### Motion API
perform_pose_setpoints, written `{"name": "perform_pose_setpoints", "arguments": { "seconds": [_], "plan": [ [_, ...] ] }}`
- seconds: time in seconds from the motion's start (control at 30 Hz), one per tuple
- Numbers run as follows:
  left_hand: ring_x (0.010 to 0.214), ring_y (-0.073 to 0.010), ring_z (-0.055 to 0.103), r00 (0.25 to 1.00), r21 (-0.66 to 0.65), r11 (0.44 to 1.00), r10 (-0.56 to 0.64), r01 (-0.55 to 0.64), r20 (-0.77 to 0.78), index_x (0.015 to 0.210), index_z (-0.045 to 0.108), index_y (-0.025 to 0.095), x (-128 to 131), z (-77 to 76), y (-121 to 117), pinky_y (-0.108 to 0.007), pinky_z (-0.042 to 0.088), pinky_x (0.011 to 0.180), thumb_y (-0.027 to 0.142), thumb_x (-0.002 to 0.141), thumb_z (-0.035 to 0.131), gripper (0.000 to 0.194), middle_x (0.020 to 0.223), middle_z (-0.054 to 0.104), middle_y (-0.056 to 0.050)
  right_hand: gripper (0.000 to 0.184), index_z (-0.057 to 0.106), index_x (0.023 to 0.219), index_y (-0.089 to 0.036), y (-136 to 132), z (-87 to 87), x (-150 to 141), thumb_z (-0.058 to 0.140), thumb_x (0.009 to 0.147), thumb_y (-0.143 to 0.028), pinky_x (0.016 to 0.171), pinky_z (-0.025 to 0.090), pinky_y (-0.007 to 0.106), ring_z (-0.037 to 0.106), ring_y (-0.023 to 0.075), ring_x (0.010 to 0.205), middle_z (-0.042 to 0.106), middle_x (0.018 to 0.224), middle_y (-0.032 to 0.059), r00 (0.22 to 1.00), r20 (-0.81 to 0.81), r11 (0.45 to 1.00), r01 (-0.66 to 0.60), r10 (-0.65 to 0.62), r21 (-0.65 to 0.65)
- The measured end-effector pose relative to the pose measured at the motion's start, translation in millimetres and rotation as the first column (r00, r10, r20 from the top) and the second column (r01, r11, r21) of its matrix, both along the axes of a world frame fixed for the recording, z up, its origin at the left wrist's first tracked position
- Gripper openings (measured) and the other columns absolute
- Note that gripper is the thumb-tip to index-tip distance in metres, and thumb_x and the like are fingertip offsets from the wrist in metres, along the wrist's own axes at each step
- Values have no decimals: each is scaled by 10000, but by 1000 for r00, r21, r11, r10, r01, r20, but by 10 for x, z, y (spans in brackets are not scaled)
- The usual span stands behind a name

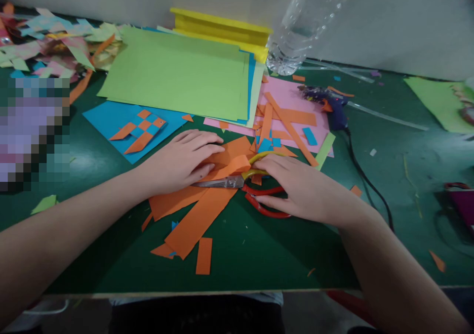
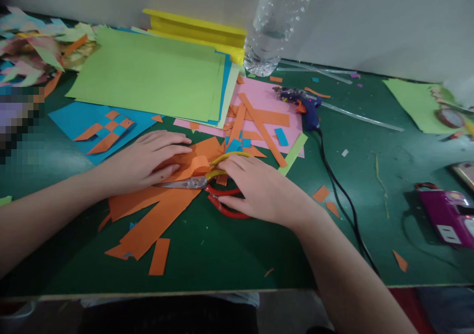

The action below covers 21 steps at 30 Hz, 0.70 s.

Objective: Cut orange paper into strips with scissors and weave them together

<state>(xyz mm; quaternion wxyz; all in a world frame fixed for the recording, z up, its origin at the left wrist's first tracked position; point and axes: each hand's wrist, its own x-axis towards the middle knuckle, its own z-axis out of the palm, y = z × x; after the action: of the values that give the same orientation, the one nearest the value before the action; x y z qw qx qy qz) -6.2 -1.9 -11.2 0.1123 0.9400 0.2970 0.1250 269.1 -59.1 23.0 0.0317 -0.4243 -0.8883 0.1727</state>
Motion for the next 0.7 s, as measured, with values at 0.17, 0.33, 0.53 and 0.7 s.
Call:
{"name": "perform_pose_setpoints", "arguments": {
  "seconds": [0.17,0.33,0.53,0.7],
  "plan": [
    [1295,-260,476,1000,4,1000,-4,4,7,1280,540,175,-7,-8,-3,-445,367,1117,261,972,436,336,1388,533,-101,445,570,1245,-159,1,-2,-2,582,897,-436,935,512,465,622,307,1123,650,1234,136,1000,4,1000,-3,3,13],
    [1290,-263,477,1000,9,1000,-5,5,5,1278,543,159,-2,-8,-4,-445,370,1115,260,973,441,337,1383,535,-107,458,559,1246,-136,3,3,-1,568,906,-443,931,515,469,623,311,1122,646,1239,151,1000,23,1000,-16,15,17],
    [1286,-264,478,1000,10,1000,-2,3,-11,1274,540,169,2,3,0,-444,372,1113,258,970,432,334,1383,533,-101,469,555,1250,-142,2,8,1,563,906,-460,933,515,455,620,310,1134,642,1251,151,999,40,1000,-15,14,14],
    [1281,-267,486,1000,10,1000,0,0,-3,1272,545,169,0,3,-2,-448,376,1108,261,967,440,336,1380,538,-103,474,560,1253,-140,1,-5,6,554,909,-465,942,512,457,613,312,1152,636,1266,152,999,41,1000,-7,6,13]
  ]
}}
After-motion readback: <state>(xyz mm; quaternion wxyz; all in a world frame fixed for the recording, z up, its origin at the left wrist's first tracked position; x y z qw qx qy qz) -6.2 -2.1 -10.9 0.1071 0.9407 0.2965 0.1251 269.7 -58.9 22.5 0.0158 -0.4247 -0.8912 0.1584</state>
